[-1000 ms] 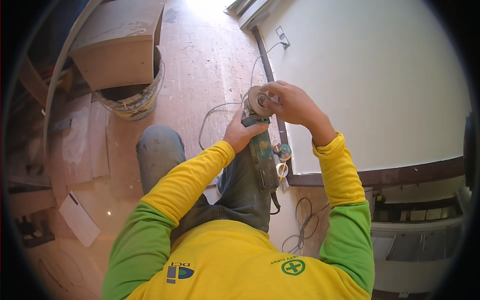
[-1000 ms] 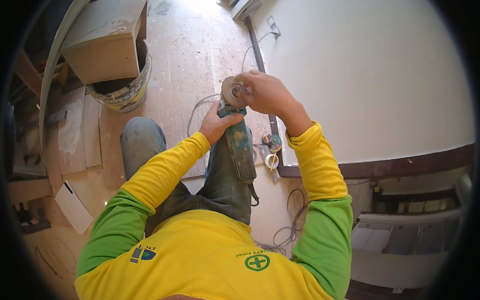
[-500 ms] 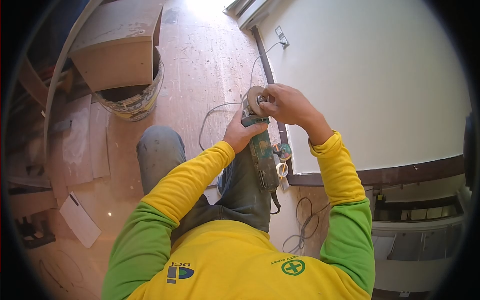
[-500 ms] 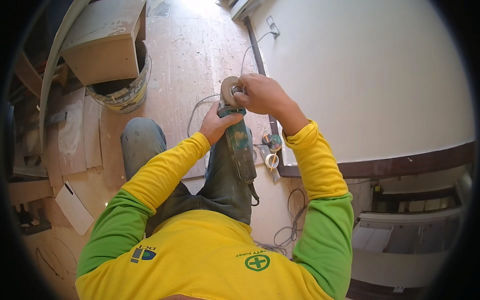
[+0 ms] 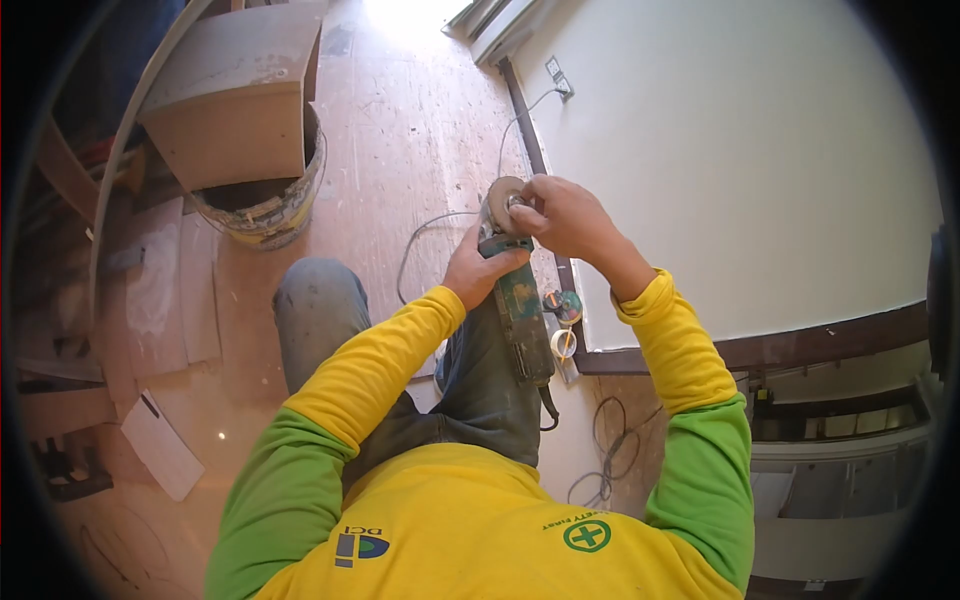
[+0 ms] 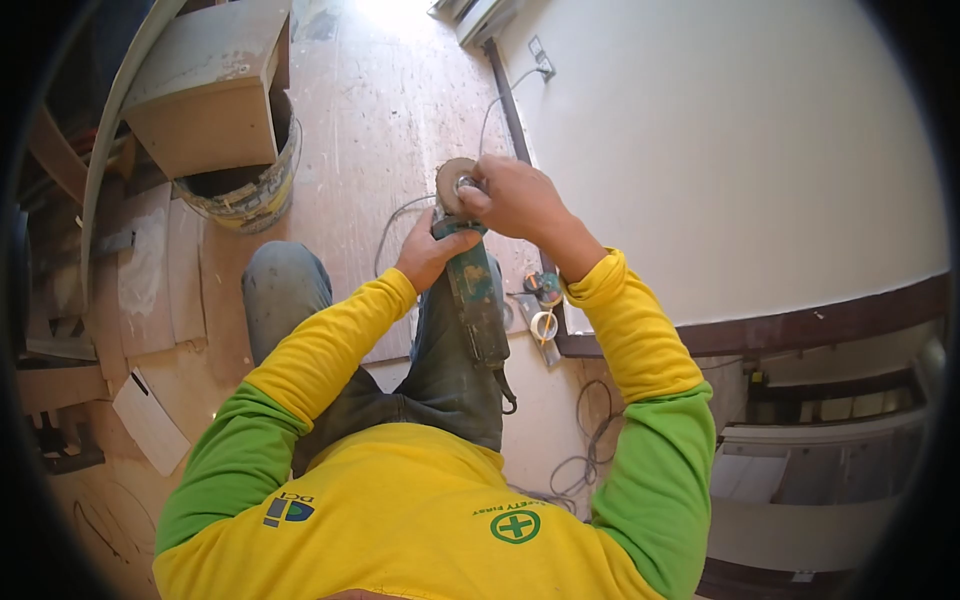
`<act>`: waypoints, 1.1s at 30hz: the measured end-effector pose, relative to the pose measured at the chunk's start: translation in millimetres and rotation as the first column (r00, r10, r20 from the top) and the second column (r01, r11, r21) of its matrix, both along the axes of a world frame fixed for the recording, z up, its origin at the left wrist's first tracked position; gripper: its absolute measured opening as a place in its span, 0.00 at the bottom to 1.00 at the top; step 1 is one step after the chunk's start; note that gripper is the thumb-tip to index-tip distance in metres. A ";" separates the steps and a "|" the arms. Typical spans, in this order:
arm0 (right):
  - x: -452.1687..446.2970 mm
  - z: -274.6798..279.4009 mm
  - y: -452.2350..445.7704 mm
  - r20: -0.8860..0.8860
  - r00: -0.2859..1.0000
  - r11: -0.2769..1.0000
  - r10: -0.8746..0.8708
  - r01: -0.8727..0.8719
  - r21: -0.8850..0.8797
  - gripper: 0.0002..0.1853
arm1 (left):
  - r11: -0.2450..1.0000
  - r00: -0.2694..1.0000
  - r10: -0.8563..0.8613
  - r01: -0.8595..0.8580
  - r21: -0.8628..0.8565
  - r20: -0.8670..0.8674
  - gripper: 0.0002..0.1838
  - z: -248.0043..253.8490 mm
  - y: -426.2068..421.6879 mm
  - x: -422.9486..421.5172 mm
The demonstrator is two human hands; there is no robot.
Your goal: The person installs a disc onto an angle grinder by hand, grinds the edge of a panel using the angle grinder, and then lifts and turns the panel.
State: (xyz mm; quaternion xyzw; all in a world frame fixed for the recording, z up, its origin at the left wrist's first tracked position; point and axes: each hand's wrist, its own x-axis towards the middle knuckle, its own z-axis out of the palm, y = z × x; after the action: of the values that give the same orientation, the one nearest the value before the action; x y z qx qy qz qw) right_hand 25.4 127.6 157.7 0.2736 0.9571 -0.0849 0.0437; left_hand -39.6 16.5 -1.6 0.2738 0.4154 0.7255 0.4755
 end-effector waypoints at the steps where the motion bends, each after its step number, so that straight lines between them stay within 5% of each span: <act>1: 1.8 1.2 4.2 -0.002 1.000 1.000 0.002 -0.002 0.000 0.22 | 1.000 1.000 -0.002 0.002 0.007 0.022 0.32 -1.0 0.9 -0.4; 3: 5.8 -0.5 14.7 -0.267 0.943 0.980 0.200 -0.188 0.070 0.31 | 1.000 1.000 -0.010 0.009 0.008 0.023 0.32 -1.0 0.3 -1.0; 6: 3.6 -12.3 23.8 -0.324 0.840 0.900 0.435 -0.416 0.128 0.37 | 0.999 0.999 -0.032 0.032 0.014 0.032 0.33 2.7 -0.9 -1.7; 13: -0.8 -48.3 26.6 -0.426 0.786 0.871 0.448 -0.491 0.009 0.35 | 0.999 0.999 0.012 -0.010 0.032 -0.045 0.34 -6.1 7.6 -1.4; 22: -5.9 -66.1 2.1 -0.566 0.813 0.983 0.138 -0.181 -0.019 0.24 | 0.984 0.969 0.098 -0.129 -0.125 -0.227 0.43 5.6 1.2 2.6; 33: -2.7 -74.4 -16.5 -0.547 0.794 0.964 -0.264 0.204 -0.169 0.23 | 0.972 0.938 0.109 -0.170 -0.163 -0.329 0.35 5.6 -3.3 8.0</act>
State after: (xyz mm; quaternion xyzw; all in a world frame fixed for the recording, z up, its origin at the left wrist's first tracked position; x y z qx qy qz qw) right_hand 22.6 111.1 83.2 0.3499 0.8800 -0.2152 -0.2384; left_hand -31.6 13.1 4.0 0.3102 0.5720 0.6612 0.3733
